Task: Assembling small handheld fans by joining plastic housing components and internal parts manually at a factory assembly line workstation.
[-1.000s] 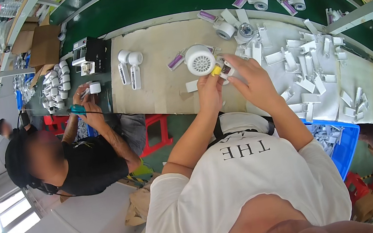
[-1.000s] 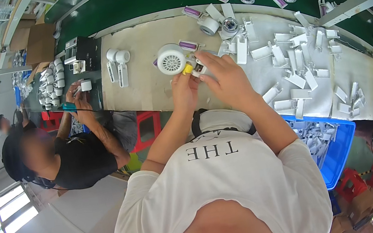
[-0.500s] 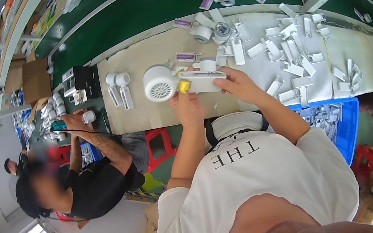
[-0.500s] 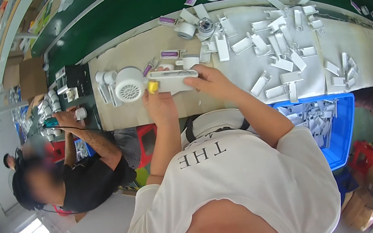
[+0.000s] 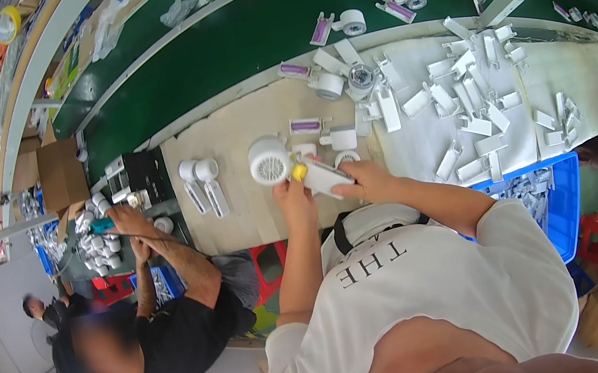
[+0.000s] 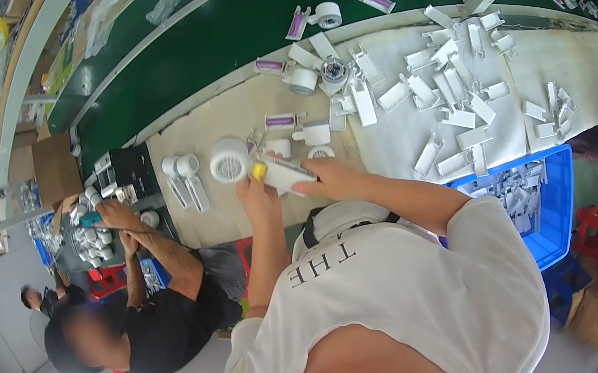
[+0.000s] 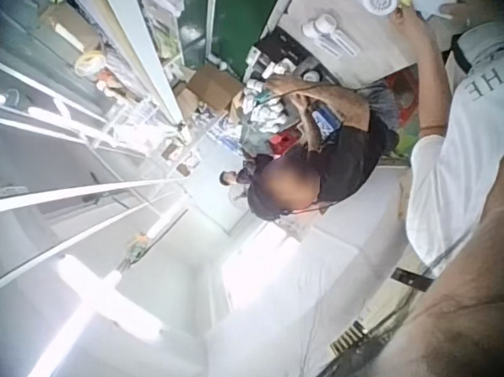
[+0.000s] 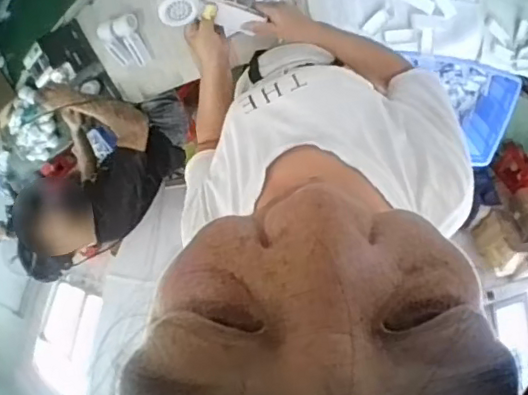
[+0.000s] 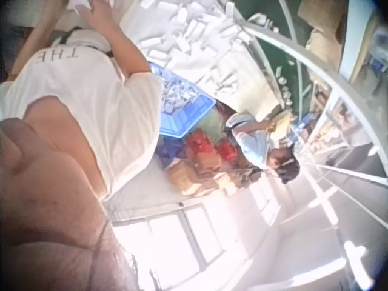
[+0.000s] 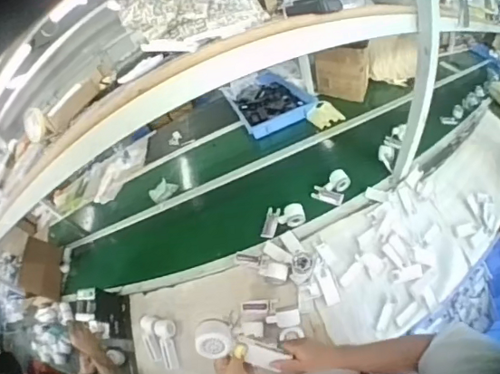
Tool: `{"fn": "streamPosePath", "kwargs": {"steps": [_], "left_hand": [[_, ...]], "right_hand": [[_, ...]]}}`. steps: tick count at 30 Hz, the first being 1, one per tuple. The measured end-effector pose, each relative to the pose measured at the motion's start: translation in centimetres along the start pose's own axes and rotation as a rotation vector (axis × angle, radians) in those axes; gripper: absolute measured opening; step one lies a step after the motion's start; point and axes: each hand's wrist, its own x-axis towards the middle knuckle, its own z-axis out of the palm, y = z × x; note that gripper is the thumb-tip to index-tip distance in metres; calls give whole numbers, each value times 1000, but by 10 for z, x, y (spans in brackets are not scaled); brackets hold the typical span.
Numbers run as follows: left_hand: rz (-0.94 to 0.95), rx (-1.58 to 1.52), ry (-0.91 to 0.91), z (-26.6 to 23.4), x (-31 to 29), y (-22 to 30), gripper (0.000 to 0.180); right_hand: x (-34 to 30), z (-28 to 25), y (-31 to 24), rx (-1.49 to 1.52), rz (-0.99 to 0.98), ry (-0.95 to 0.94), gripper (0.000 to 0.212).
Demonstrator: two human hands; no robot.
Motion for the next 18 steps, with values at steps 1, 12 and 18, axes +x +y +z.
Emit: {"fn": "streamPosePath", "kwargs": {"steps": [1,12,18], "left_hand": [[11,11,-1,-9,4,-1,30],[496,1922,143,-234,132,25,30],[-113,2196,103,-179,152,50,43]], "right_hand": [[10,-3,1,-3,1,8,46],[187,-183,41,-847,89,507,60],[214,-212,109,-844,213,374,44]]}}
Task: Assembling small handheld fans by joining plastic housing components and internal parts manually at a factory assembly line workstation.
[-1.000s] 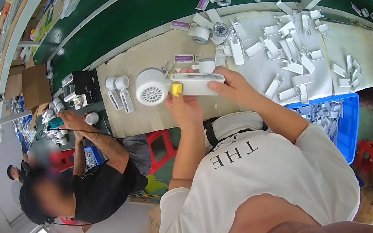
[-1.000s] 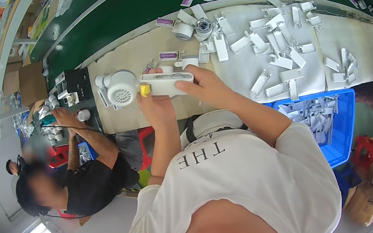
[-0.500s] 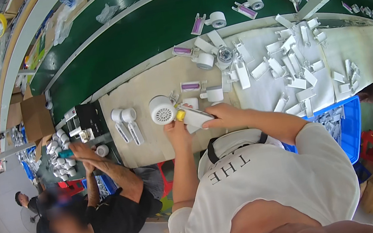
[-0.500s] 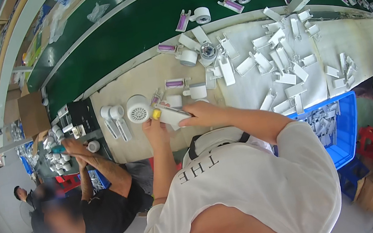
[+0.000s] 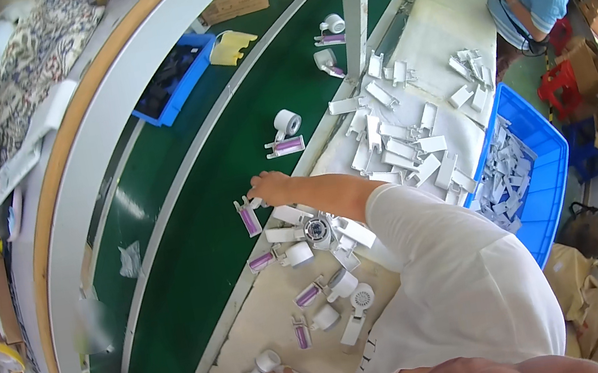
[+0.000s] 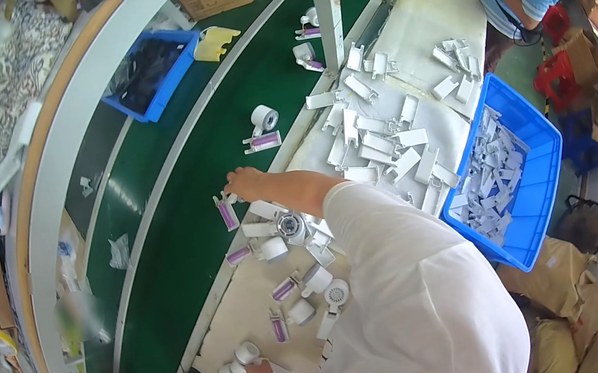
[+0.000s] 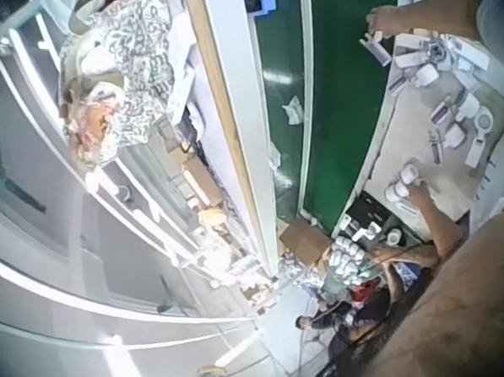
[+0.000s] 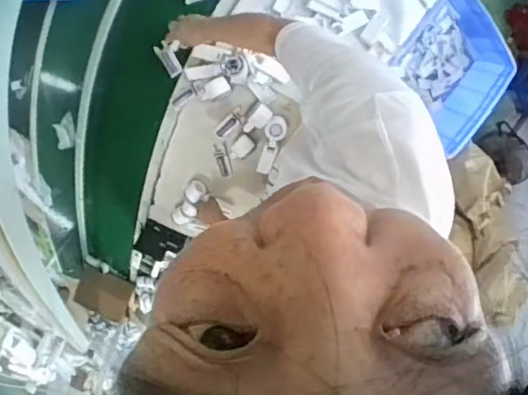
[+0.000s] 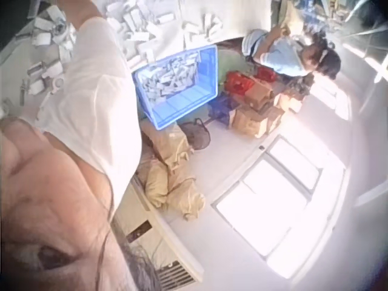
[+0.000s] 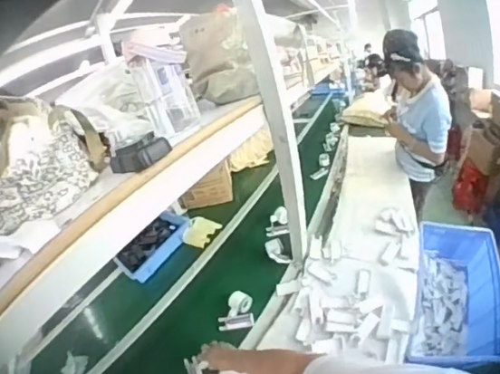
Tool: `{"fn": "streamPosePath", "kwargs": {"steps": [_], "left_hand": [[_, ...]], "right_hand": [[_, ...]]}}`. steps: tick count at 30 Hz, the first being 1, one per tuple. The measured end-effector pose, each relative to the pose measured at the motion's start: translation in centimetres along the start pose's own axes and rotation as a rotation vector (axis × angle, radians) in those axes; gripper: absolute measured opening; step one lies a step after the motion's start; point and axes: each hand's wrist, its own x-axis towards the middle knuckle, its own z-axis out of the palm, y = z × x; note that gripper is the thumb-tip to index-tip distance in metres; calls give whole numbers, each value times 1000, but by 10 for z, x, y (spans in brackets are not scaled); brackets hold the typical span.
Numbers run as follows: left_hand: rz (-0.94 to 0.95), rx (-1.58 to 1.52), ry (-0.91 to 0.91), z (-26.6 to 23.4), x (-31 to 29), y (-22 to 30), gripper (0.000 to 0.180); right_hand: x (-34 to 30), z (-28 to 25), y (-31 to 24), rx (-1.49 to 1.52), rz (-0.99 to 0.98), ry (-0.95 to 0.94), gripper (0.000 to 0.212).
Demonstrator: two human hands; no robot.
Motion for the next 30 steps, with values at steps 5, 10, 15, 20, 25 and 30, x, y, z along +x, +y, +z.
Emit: {"fn": "streamPosePath", "kwargs": {"steps": [5,10,15,20,25,30], "left_hand": [[397,-674,345,-52,-21,58,37],[370,-1809,-248,-62,-46,150,52],[500,-2238,-1104,-68,-118,184,49],[453,-2204,-669,-105,-197,202,39],[285,-1889,-471,-94,-198,188,27],[113,-2001,-945,-100,-207,199,31]], "right_hand": [[-71,-64,-53,210,-492,95,44],[-157,-118,-103,319,-797,-54,47],[-220,-138,-102,295,-872,-21,45],[-265,-146,-95,408,-726,-32,44],[-280,-130,-80,1056,-381,-399,49],[-317,-70,-47,2097,73,-741,79]]}}
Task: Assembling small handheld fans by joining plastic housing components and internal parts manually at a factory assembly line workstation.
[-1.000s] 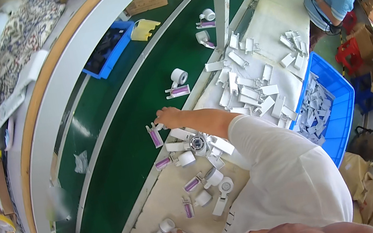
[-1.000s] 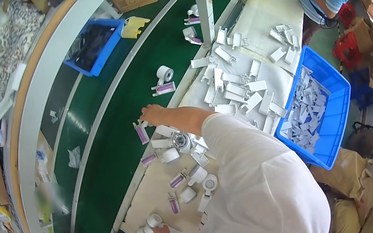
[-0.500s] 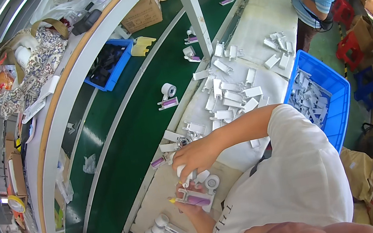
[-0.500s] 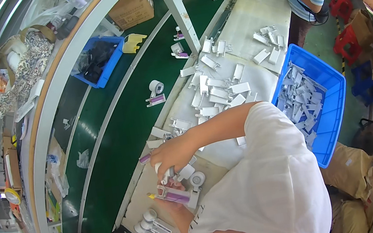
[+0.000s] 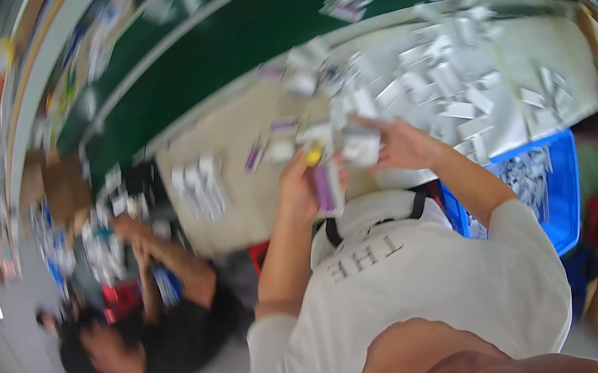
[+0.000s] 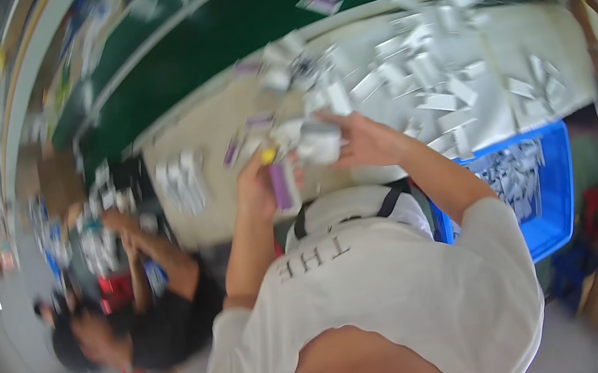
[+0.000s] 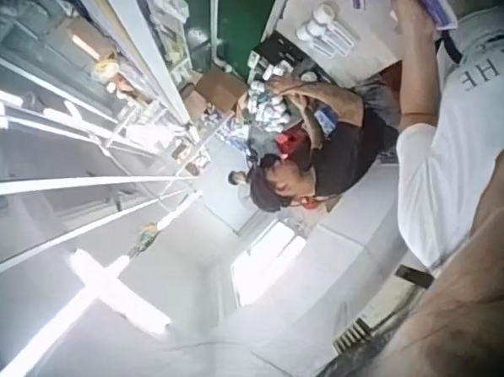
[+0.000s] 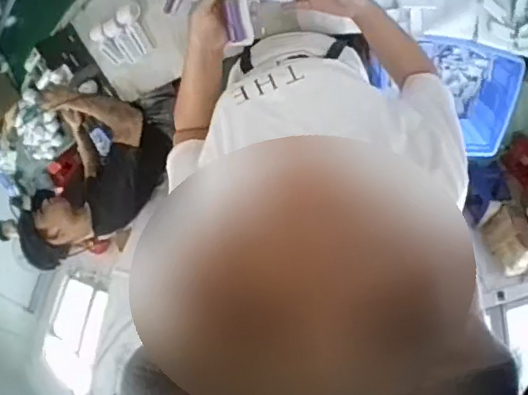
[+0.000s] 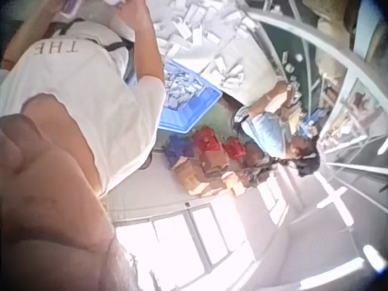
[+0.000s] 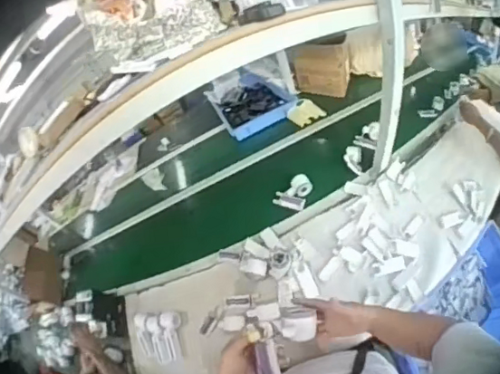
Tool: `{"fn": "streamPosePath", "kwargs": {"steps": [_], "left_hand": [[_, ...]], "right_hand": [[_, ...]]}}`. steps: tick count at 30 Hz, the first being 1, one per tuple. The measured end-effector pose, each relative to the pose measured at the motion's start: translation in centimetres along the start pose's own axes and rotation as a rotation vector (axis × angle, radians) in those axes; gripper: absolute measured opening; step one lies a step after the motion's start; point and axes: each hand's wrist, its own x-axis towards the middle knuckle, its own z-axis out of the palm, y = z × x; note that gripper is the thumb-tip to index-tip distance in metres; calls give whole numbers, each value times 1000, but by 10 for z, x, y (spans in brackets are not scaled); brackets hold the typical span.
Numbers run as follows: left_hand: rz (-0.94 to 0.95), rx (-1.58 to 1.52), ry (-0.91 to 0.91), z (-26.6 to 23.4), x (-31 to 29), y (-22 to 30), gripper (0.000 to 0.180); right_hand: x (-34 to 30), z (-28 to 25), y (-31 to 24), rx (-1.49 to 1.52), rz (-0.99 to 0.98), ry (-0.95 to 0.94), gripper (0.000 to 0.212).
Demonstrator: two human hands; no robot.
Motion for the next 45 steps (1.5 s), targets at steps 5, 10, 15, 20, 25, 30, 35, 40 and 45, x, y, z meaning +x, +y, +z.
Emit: {"fn": "streamPosePath", "kwargs": {"steps": [5,10,15,20,25,30,35,40,45], "left_hand": [[27,-12,-80,32,-15,8,31],[149,357,10,10,-29,5,22],[234,886,-14,10,-39,-7,25],[189,948,-6,7,-40,-4,28],[198,1069,-38,0,-41,-1,24],[262,937,-72,-6,-38,0,26],[355,1272,14,-3,-35,7,29],[346,1367,-107,-12,-16,-2,31],[273,1525,-252,0,-4,-3,35]], "right_hand": [[10,15,23,-1129,-455,389,73],[-2,32,-25,-1622,-887,214,63],[-9,45,-51,-2062,-995,-134,61],[-8,54,-51,-2118,-936,-82,59],[-6,62,-55,-2137,-780,-87,59],[-5,64,-54,-2154,-737,-59,61],[-8,70,-48,-2116,-646,-12,62],[-4,79,-43,-1472,-194,101,62],[16,58,-63,-1377,161,1,57]]}}
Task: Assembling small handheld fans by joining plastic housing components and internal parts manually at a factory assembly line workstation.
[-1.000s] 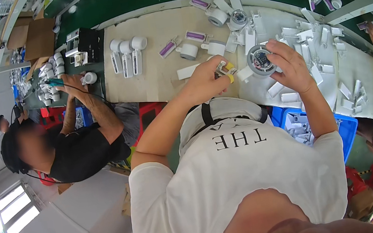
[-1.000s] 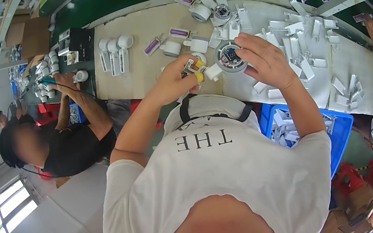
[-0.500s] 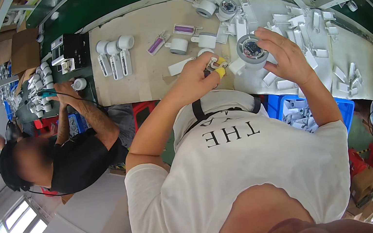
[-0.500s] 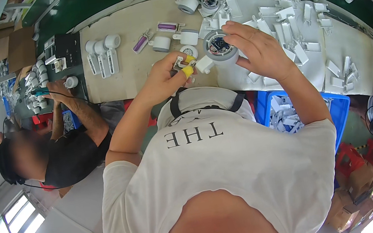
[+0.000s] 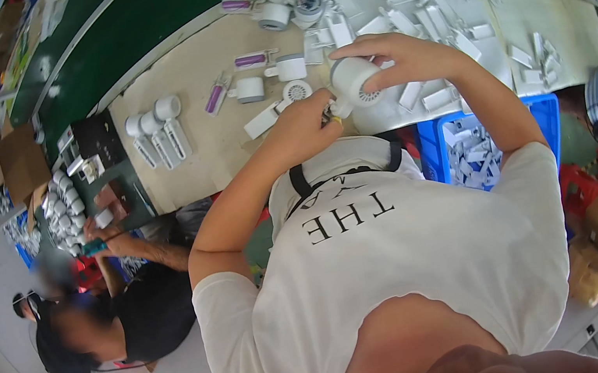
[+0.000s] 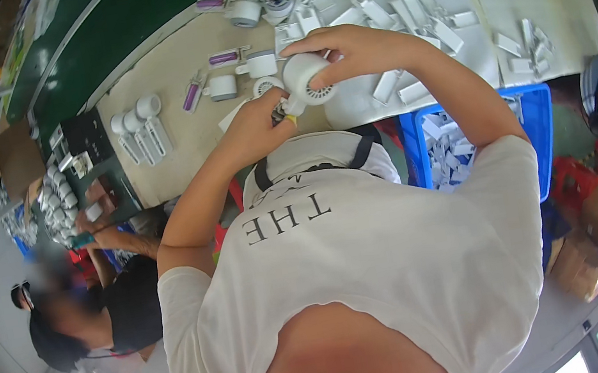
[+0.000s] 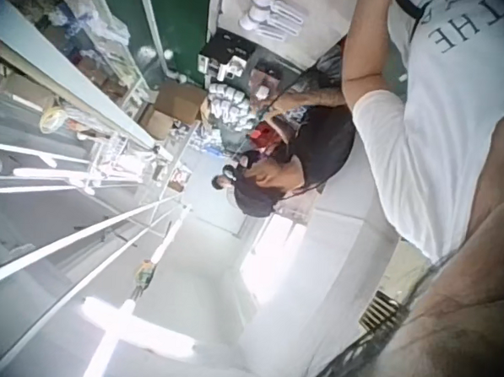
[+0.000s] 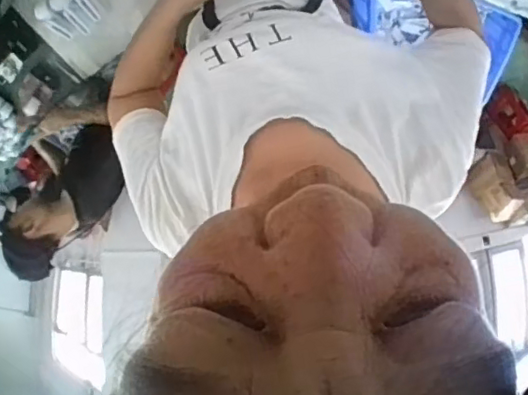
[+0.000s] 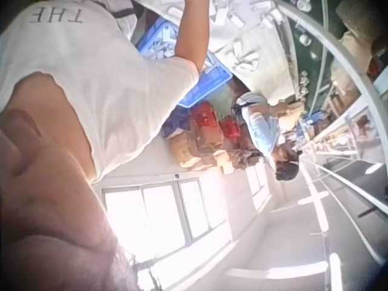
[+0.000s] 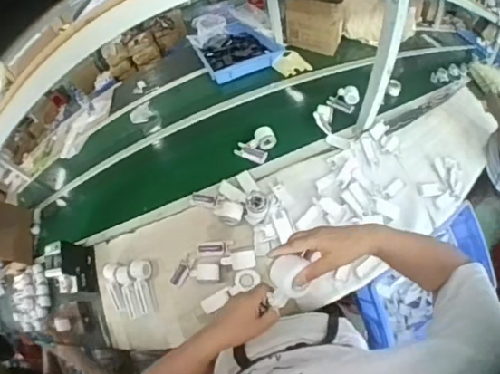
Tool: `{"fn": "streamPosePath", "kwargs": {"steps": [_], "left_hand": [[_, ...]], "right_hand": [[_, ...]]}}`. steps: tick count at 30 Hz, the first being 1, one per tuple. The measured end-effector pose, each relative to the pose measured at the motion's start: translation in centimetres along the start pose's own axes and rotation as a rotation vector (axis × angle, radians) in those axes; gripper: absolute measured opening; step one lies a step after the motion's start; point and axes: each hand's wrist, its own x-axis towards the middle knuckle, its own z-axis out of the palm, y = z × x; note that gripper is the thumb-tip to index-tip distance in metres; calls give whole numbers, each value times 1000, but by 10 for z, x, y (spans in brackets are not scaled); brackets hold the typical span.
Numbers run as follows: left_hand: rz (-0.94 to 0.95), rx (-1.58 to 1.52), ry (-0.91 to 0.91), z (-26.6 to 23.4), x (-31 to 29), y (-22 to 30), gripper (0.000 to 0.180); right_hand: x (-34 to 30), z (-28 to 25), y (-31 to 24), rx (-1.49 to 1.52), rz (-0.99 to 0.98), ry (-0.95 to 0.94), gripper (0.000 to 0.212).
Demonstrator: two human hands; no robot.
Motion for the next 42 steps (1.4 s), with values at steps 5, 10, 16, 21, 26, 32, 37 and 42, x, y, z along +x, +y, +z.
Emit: {"fn": "streamPosePath", "kwargs": {"steps": [5,10,16,21,26,32,37,42], "left_hand": [[-199,-440,-147,6,6,-7,26],[-188,-965,4,7,8,-5,21],[-39,-1331,108,23,22,-18,31],[-91,-1207,215,16,19,-16,27],[-70,-1373,402,28,22,-26,21],[-20,-1523,753,41,21,-18,27],[143,-1610,836,49,11,-16,23],[195,-1596,919,57,2,-14,24]], "right_hand": [[-8,18,21,36,-7,94,53],[-37,34,104,-46,423,782,53],[-51,87,167,-750,986,764,79],[-45,64,174,-274,528,989,55],[-18,50,84,1093,-61,701,38],[9,82,-6,-521,-258,799,56],[25,90,-20,-623,-277,826,60],[30,94,-20,-616,-293,765,60]]}}
